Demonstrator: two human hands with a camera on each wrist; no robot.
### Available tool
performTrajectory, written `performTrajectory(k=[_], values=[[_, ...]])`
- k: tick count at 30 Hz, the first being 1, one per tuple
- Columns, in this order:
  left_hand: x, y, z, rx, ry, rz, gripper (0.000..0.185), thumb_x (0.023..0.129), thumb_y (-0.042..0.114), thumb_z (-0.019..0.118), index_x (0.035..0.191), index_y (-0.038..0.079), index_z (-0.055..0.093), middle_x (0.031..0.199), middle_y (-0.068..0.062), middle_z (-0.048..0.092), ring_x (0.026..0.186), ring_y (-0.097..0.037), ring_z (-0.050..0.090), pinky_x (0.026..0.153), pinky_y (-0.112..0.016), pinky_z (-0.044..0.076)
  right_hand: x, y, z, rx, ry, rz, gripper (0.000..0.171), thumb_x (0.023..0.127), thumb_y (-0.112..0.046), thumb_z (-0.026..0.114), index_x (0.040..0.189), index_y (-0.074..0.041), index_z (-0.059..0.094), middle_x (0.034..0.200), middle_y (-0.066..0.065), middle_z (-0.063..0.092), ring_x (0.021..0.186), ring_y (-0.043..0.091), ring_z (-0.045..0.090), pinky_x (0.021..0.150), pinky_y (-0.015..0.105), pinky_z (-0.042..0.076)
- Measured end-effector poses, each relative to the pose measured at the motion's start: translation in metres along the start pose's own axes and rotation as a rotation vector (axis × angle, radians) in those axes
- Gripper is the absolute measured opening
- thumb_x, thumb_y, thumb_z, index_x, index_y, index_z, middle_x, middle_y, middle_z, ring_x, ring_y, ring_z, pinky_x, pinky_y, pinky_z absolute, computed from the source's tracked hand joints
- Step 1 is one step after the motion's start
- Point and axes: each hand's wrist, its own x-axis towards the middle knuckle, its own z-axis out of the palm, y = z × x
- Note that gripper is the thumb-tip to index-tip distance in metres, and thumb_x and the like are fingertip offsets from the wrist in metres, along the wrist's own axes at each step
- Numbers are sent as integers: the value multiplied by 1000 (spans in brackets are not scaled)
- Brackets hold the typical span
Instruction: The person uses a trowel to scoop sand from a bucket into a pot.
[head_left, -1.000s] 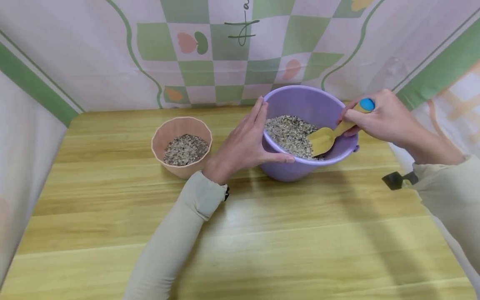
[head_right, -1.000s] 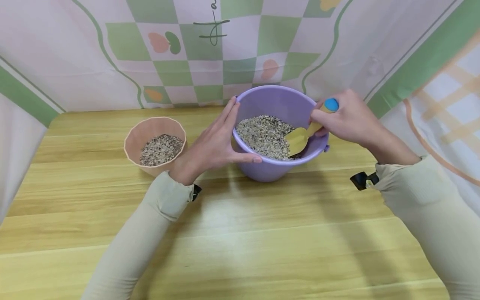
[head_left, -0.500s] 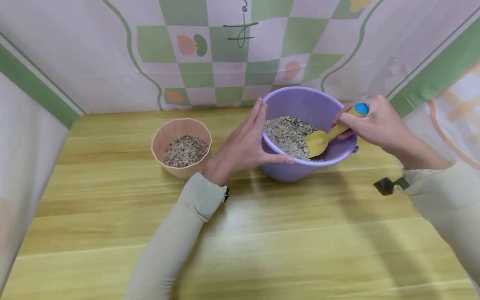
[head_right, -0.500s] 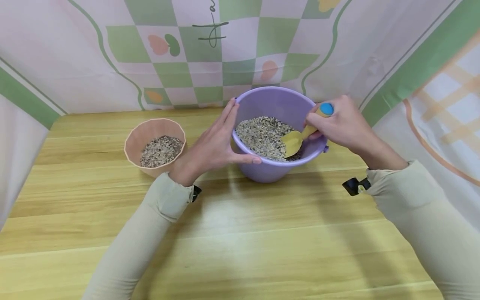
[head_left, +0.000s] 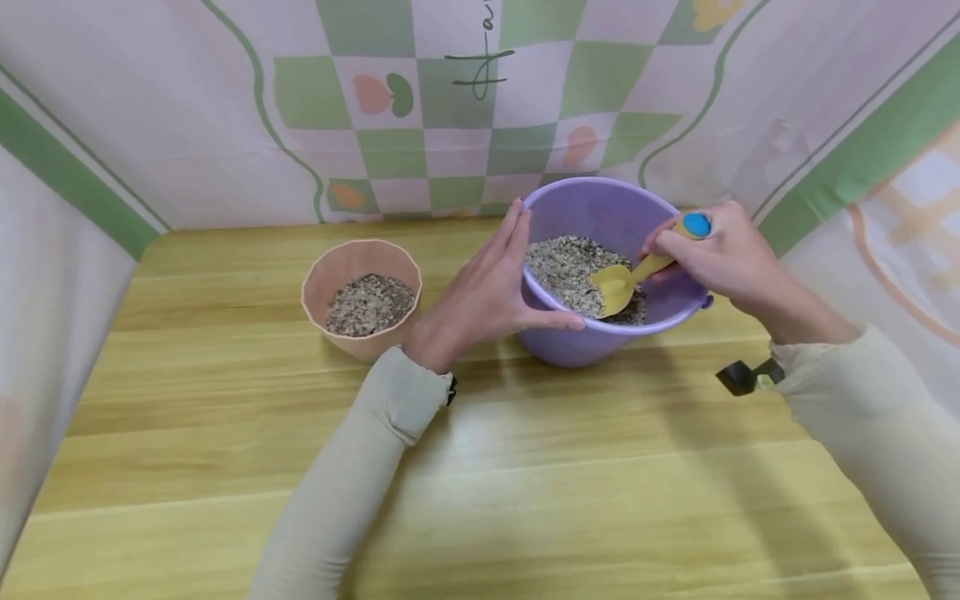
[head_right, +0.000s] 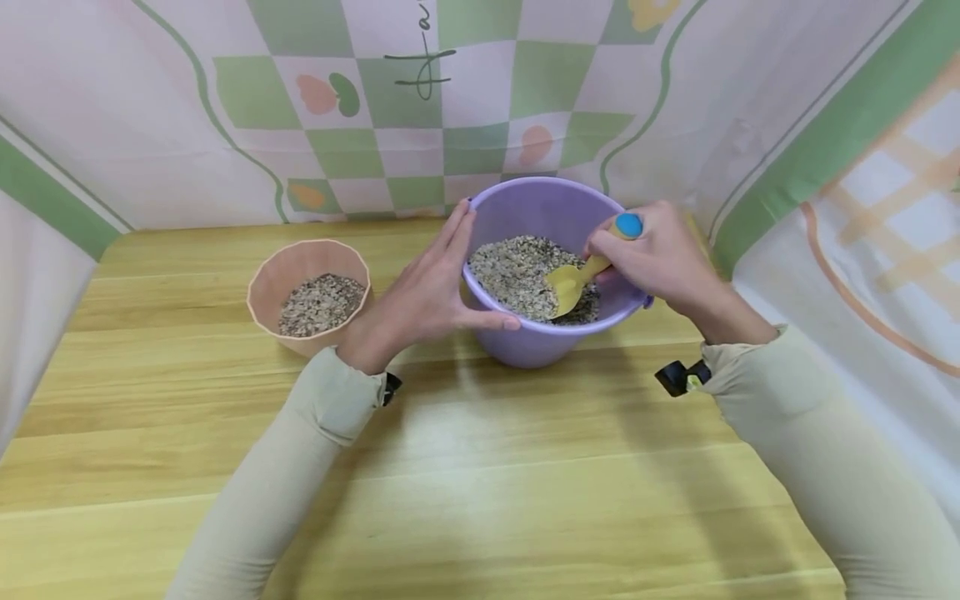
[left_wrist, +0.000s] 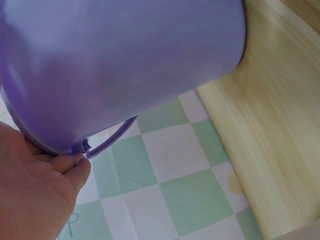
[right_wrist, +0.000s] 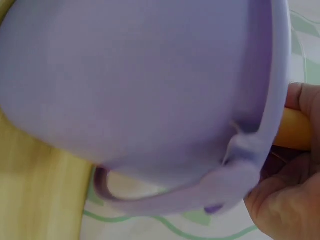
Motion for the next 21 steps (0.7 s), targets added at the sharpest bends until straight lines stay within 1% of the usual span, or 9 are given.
performTrajectory(k=[7, 12, 16, 18, 21], values=[[1, 1, 0, 6, 0, -3, 148, 59, 87, 68, 158, 15, -13, 163, 4, -22, 151, -19, 3, 120, -40, 18, 6, 0, 3, 72, 24, 39, 22, 97, -9, 60, 89, 2, 76, 78, 6, 76, 61, 21, 72, 56, 38, 58], [0, 1, -1, 10, 11, 3, 147, 59, 86, 69, 159, 13, -11, 163, 3, -21, 151, -18, 2, 120, -39, 18, 6, -3, 7, 69, 27, 6, 23, 97, -9, 59, 90, 4, 76, 80, 7, 76, 60, 20, 72, 57, 37, 59], [-1, 1, -1, 9, -2, 2, 147, 59, 87, 69, 159, 13, -11, 163, 3, -22, 151, -18, 1, 120, -39, 17, 5, -1, 8, 106, 25, -1, 24, 98, -8, 58, 89, 6, 75, 81, 8, 76, 60, 20, 72, 58, 36, 58], [-1, 1, 0, 9, -6, -1, 147, 59, 87, 69, 159, 14, -11, 162, 4, -23, 151, -18, 1, 120, -39, 17, 4, 1, 9, 126, 32, -9, 25, 98, -7, 58, 88, 8, 74, 80, 9, 76, 59, 20, 72, 57, 36, 58], [-1, 1, 0, 7, -4, -1, 146, 60, 87, 68, 159, 14, -11, 163, 4, -23, 151, -18, 2, 120, -40, 17, 4, 0, 12, 124, 55, -28, 25, 98, -7, 58, 87, 9, 74, 78, 9, 75, 57, 18, 71, 56, 35, 58]])
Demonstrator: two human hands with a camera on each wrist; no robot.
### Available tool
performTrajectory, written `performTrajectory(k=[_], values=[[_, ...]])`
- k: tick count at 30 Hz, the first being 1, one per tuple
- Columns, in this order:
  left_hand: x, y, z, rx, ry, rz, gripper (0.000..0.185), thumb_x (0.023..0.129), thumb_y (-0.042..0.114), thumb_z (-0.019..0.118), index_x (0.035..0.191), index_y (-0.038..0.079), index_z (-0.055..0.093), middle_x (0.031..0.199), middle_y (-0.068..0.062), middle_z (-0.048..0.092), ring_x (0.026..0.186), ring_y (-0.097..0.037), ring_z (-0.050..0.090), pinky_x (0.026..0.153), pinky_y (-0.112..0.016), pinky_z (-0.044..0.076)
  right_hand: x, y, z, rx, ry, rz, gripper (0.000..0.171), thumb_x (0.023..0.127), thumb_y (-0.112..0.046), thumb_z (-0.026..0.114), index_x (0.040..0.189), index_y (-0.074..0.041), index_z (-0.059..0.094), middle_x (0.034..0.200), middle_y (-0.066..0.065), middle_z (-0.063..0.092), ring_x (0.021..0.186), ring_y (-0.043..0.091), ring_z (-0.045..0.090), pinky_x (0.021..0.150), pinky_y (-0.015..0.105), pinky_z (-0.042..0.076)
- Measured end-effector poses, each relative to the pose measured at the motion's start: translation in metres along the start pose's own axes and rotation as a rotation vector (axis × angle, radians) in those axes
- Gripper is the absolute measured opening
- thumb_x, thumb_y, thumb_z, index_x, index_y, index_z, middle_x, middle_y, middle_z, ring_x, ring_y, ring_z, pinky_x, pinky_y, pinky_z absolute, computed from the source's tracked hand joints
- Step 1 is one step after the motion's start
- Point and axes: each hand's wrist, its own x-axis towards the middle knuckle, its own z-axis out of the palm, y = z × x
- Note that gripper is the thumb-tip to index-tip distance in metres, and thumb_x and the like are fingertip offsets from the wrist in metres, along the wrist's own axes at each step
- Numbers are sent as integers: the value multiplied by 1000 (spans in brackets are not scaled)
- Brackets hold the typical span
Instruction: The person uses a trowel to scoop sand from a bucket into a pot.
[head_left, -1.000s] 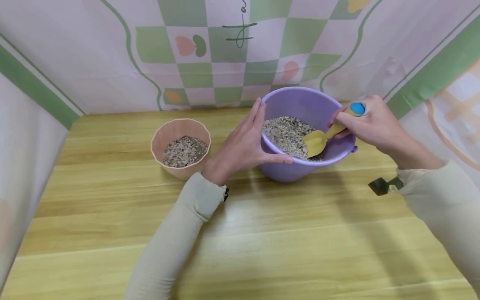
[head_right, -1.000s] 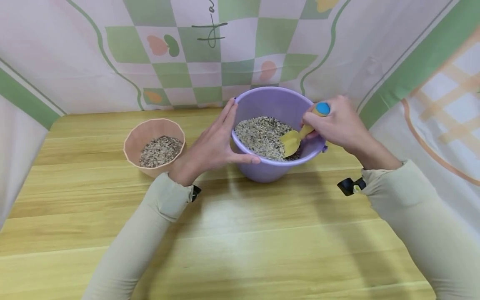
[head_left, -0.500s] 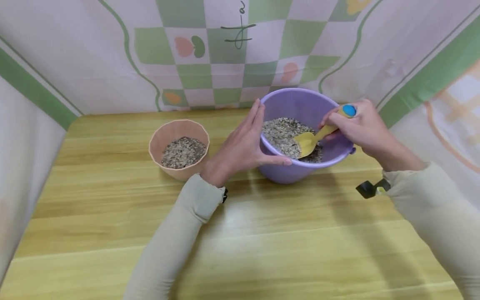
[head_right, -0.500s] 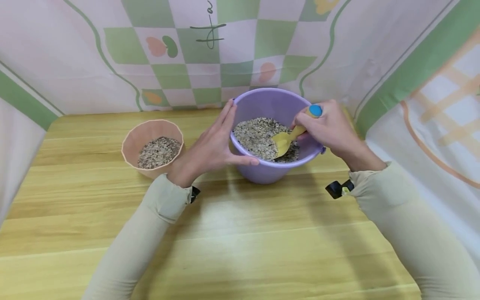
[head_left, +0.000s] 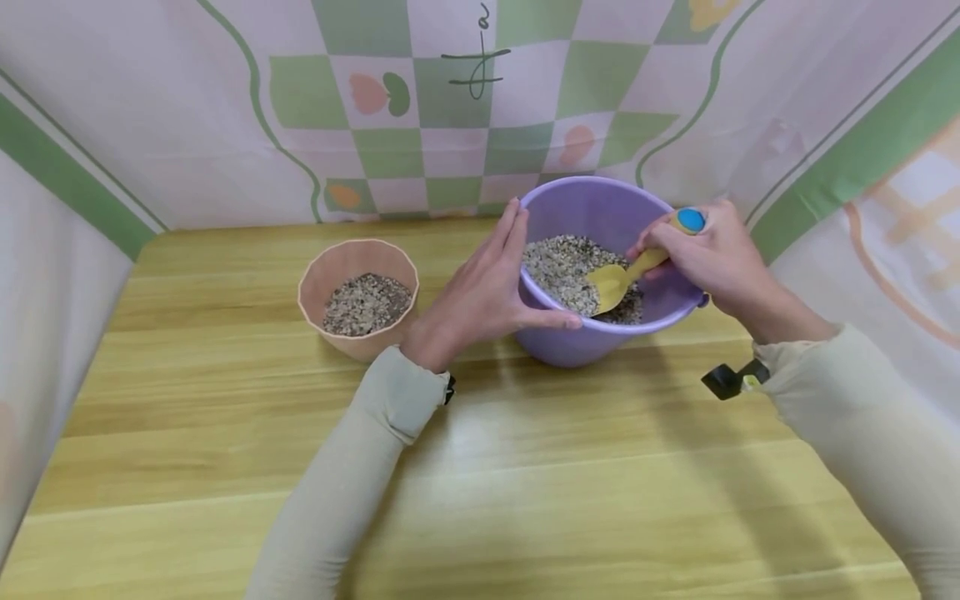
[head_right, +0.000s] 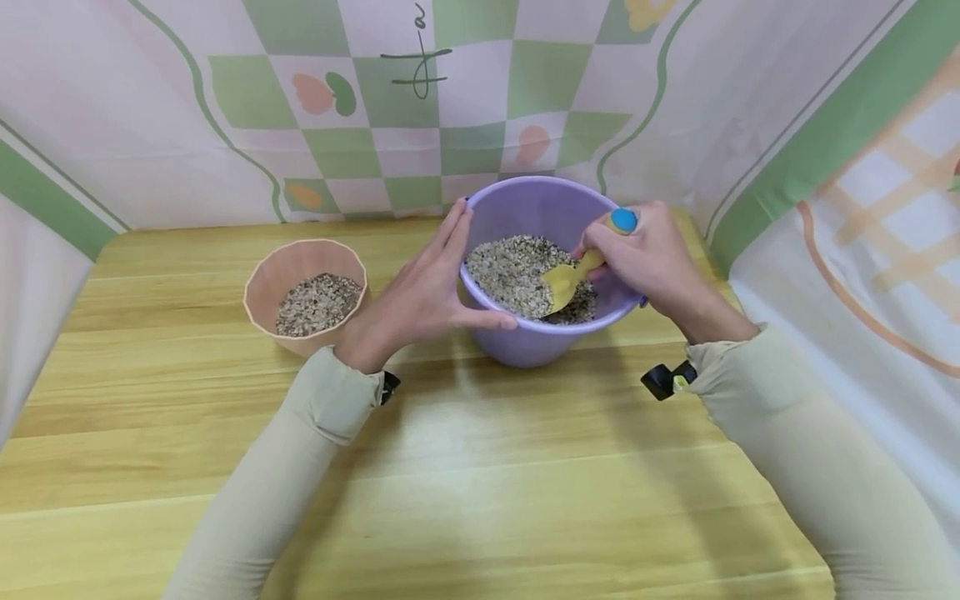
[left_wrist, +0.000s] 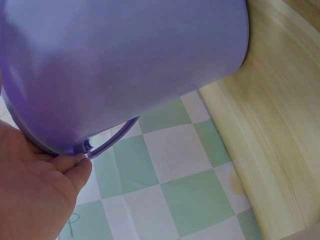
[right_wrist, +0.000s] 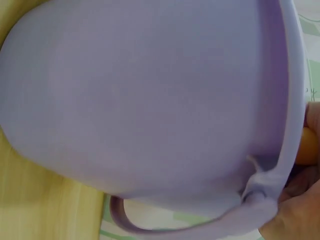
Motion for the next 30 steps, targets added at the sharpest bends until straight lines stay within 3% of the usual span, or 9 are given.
performTrajectory(k=[8, 19, 30], values=[[1, 0, 1, -4, -2, -2, 146, 60, 87, 68, 159, 14, -11, 162, 4, -23, 151, -18, 1, 120, -40, 18, 0, 0, 4, 24, 33, 5, 24, 97, -5, 59, 86, 9, 75, 76, 10, 75, 58, 22, 71, 55, 34, 58], [1, -1, 0, 0, -6, -5, 146, 60, 87, 68, 159, 14, -11, 162, 5, -24, 151, -18, 1, 120, -39, 17, -1, 2, 6, 204, -2, 20, 21, 96, 1, 59, 86, 13, 72, 77, 16, 73, 60, 23, 72, 54, 34, 58], [0, -1, 0, 5, -4, 4, 146, 61, 86, 69, 158, 14, -13, 162, 4, -24, 151, -19, 2, 120, -40, 18, 3, 1, 9, 267, -26, 37, 20, 97, -1, 59, 87, 10, 73, 80, 16, 74, 64, 23, 72, 57, 33, 59]])
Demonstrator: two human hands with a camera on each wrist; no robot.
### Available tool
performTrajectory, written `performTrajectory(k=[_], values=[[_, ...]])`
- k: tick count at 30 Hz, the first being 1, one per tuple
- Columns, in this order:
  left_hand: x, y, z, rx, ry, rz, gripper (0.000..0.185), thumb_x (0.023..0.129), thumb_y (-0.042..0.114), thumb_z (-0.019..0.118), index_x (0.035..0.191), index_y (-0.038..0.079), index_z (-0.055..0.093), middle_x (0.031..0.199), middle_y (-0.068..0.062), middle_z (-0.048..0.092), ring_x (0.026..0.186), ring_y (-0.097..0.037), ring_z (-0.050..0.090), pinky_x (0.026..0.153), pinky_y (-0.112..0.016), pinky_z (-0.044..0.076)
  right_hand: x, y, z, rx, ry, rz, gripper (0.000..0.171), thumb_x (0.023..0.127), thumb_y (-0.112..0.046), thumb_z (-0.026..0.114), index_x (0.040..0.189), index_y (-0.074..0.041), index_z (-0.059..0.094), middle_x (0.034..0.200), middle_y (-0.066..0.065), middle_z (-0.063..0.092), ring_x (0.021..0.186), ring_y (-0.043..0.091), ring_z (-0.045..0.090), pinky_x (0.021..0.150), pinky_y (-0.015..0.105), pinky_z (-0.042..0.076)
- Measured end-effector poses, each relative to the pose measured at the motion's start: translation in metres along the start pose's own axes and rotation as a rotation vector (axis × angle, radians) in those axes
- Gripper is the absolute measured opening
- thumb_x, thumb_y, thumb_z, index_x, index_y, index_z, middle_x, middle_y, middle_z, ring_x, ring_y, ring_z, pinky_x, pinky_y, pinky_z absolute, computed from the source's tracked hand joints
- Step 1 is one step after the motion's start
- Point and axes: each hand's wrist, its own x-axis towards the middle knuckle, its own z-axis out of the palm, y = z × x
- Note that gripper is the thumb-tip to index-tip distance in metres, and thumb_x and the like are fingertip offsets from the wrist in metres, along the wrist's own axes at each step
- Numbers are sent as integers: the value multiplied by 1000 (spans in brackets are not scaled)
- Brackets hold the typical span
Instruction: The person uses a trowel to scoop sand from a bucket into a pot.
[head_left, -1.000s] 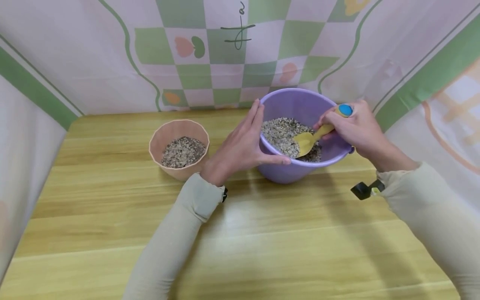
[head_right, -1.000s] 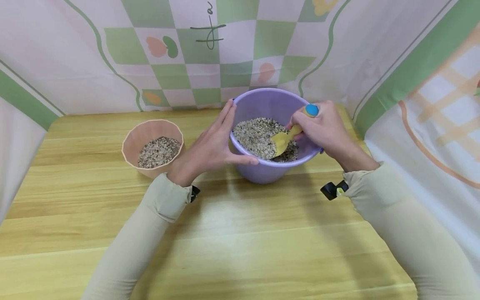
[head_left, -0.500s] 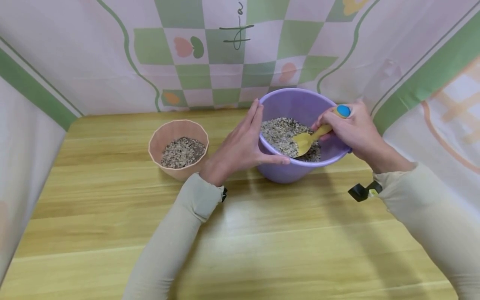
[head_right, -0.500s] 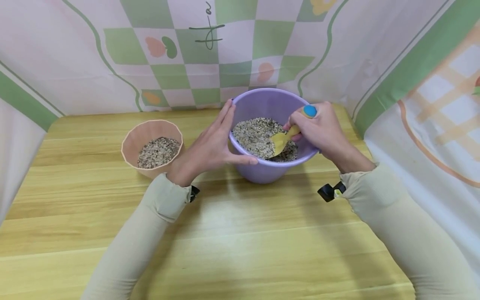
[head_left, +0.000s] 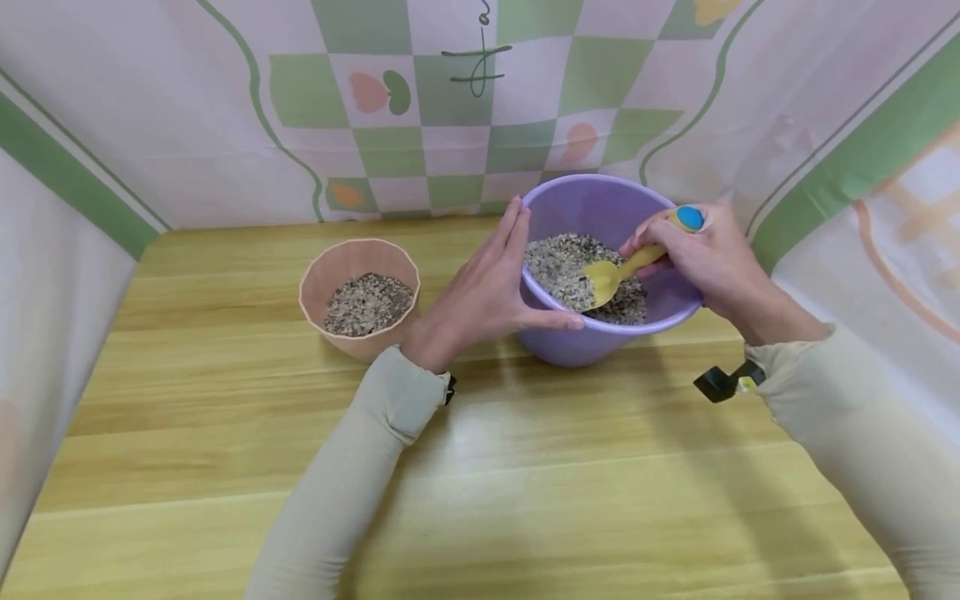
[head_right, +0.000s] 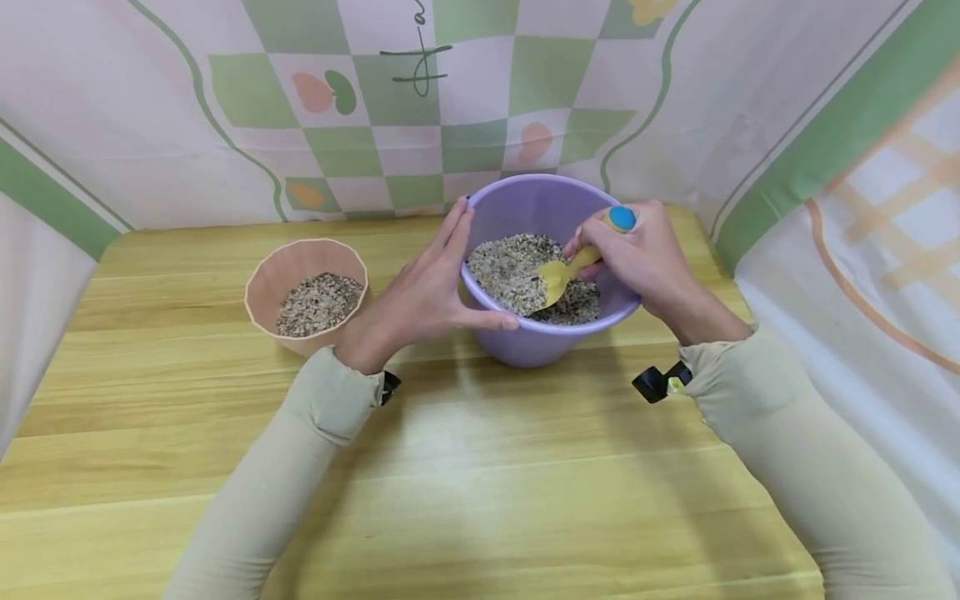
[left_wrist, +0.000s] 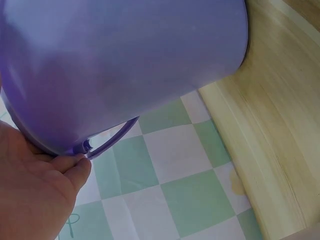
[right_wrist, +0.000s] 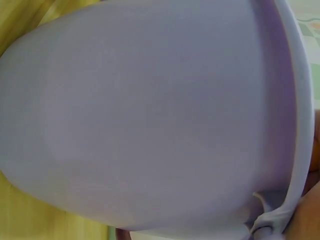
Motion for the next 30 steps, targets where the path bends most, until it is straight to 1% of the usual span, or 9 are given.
performTrajectory(k=[6, 11, 18, 24, 30], values=[[0, 0, 0, 9, -3, 4, 146, 60, 87, 68, 158, 13, -12, 162, 4, -24, 151, -18, 1, 120, -39, 17, 2, -3, 3, 58, -3, -1, 19, 96, -1, 61, 89, 12, 72, 80, 18, 73, 67, 24, 73, 57, 32, 59], [0, -1, 0, 2, -7, 4, 146, 60, 86, 68, 158, 14, -13, 162, 3, -24, 151, -19, 2, 120, -39, 18, 2, -4, 7, 64, -1, -15, 18, 95, 1, 61, 87, 13, 71, 80, 18, 73, 68, 24, 72, 57, 30, 59], [1, -1, 1, 10, 1, 12, 146, 61, 87, 68, 158, 13, -13, 162, 2, -23, 151, -19, 1, 120, -39, 17, 0, -1, 4, 203, -12, -16, 20, 96, 1, 60, 86, 15, 69, 82, 21, 72, 71, 26, 72, 60, 34, 60], [0, -2, 2, 3, 4, 8, 146, 61, 85, 69, 158, 14, -13, 162, 3, -23, 151, -19, 2, 120, -40, 17, 0, 2, 2, 243, -44, -19, 21, 98, 0, 58, 87, 15, 68, 86, 22, 72, 76, 27, 73, 64, 34, 61], [-1, -2, 2, -7, 11, 4, 146, 60, 85, 70, 159, 14, -11, 163, 5, -23, 151, -18, 3, 120, -39, 18, 2, 2, 1, 318, -58, -28, 21, 98, 1, 58, 85, 15, 67, 84, 25, 72, 72, 30, 73, 62, 35, 60]])
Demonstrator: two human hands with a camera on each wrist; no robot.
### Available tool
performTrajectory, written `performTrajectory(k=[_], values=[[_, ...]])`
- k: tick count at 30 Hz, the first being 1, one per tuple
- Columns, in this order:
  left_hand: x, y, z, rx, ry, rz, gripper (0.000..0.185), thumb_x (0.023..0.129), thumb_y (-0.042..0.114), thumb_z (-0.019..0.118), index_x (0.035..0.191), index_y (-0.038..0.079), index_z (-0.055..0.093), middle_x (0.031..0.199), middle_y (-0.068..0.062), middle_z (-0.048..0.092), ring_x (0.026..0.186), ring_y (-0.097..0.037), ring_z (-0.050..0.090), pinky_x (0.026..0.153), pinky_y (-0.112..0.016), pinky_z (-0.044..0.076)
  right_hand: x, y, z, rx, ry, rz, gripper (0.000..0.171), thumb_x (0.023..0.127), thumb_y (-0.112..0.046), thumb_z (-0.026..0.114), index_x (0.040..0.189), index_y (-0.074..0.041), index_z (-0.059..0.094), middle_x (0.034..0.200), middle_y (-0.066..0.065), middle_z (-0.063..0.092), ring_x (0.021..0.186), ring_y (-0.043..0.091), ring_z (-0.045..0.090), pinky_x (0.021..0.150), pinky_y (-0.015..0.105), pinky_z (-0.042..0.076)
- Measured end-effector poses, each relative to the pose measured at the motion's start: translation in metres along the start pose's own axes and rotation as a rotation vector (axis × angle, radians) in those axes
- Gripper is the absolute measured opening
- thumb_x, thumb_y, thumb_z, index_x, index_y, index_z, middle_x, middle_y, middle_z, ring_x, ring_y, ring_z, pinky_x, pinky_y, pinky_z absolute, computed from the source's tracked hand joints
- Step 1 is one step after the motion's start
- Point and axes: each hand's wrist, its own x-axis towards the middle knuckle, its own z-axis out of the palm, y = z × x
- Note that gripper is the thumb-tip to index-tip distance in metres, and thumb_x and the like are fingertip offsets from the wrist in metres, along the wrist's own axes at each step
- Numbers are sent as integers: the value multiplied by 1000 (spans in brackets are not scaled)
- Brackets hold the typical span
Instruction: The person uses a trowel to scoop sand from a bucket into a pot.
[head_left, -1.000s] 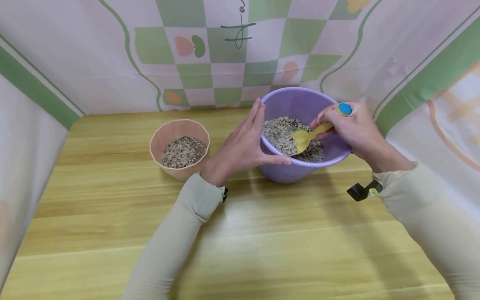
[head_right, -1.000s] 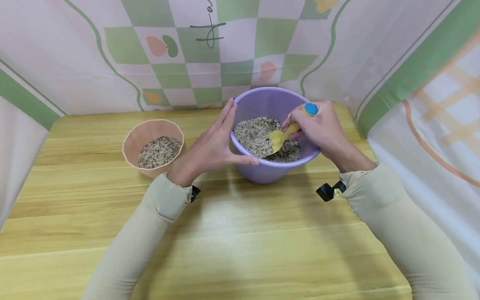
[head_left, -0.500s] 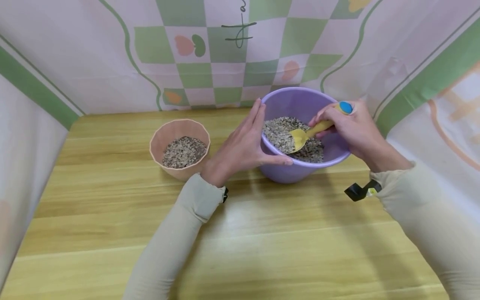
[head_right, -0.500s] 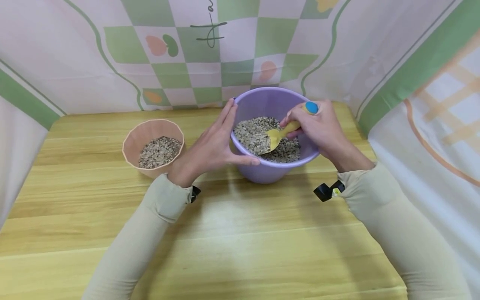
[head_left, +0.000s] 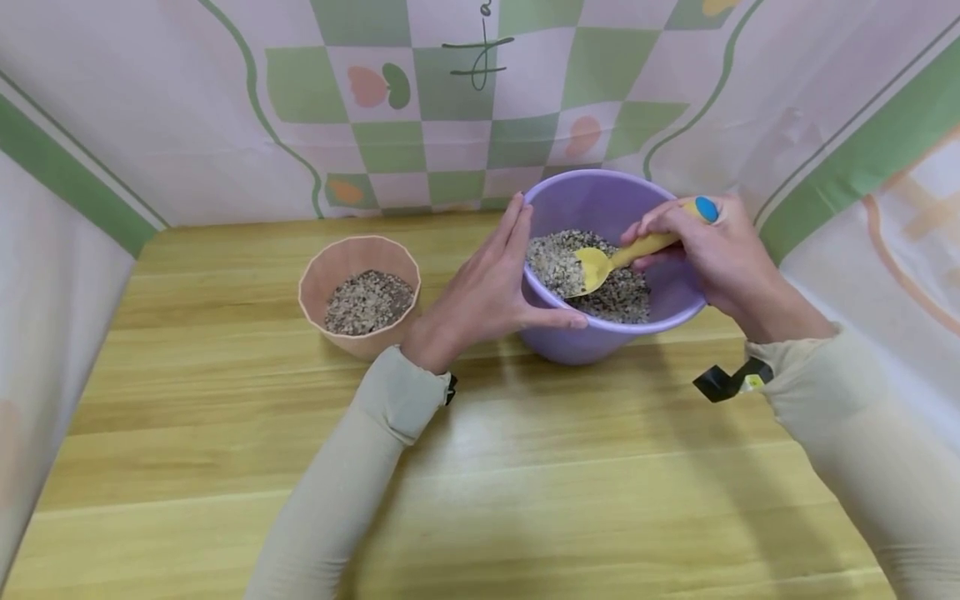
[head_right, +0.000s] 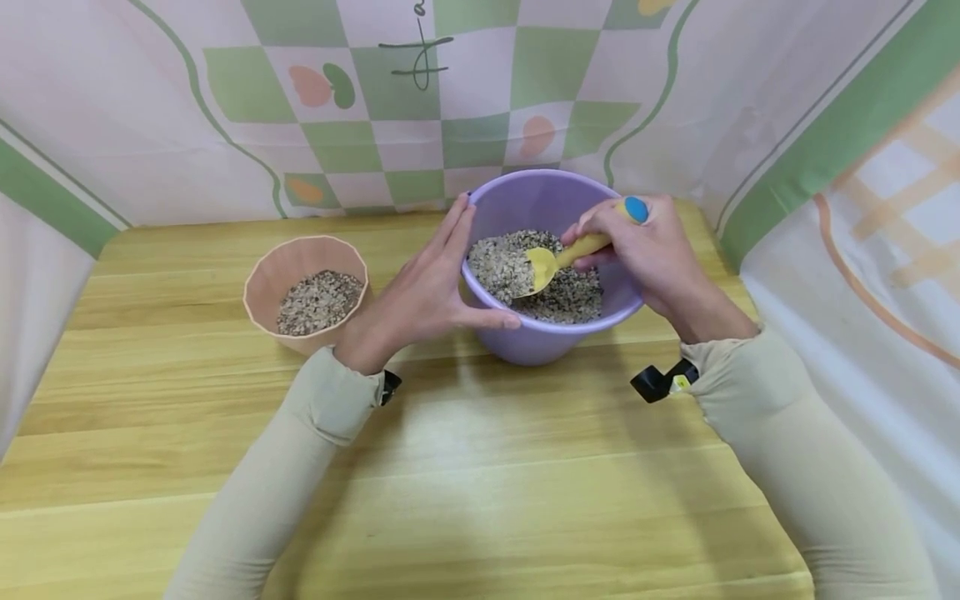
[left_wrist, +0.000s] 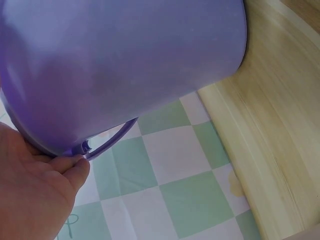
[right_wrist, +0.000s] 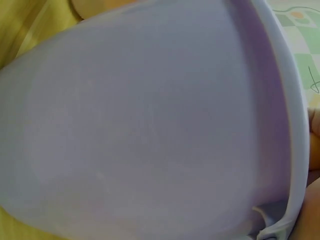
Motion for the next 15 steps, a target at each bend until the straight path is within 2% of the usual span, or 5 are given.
performTrajectory(k=[15], values=[[1, 2, 0, 10, -8, -13, 146, 60, 86, 69, 158, 15, -12, 161, 7, -25, 151, -17, 1, 120, -42, 18, 0, -3, -3, 66, -11, 22, 19, 97, 2, 59, 87, 15, 68, 85, 26, 72, 71, 30, 73, 64, 36, 60]])
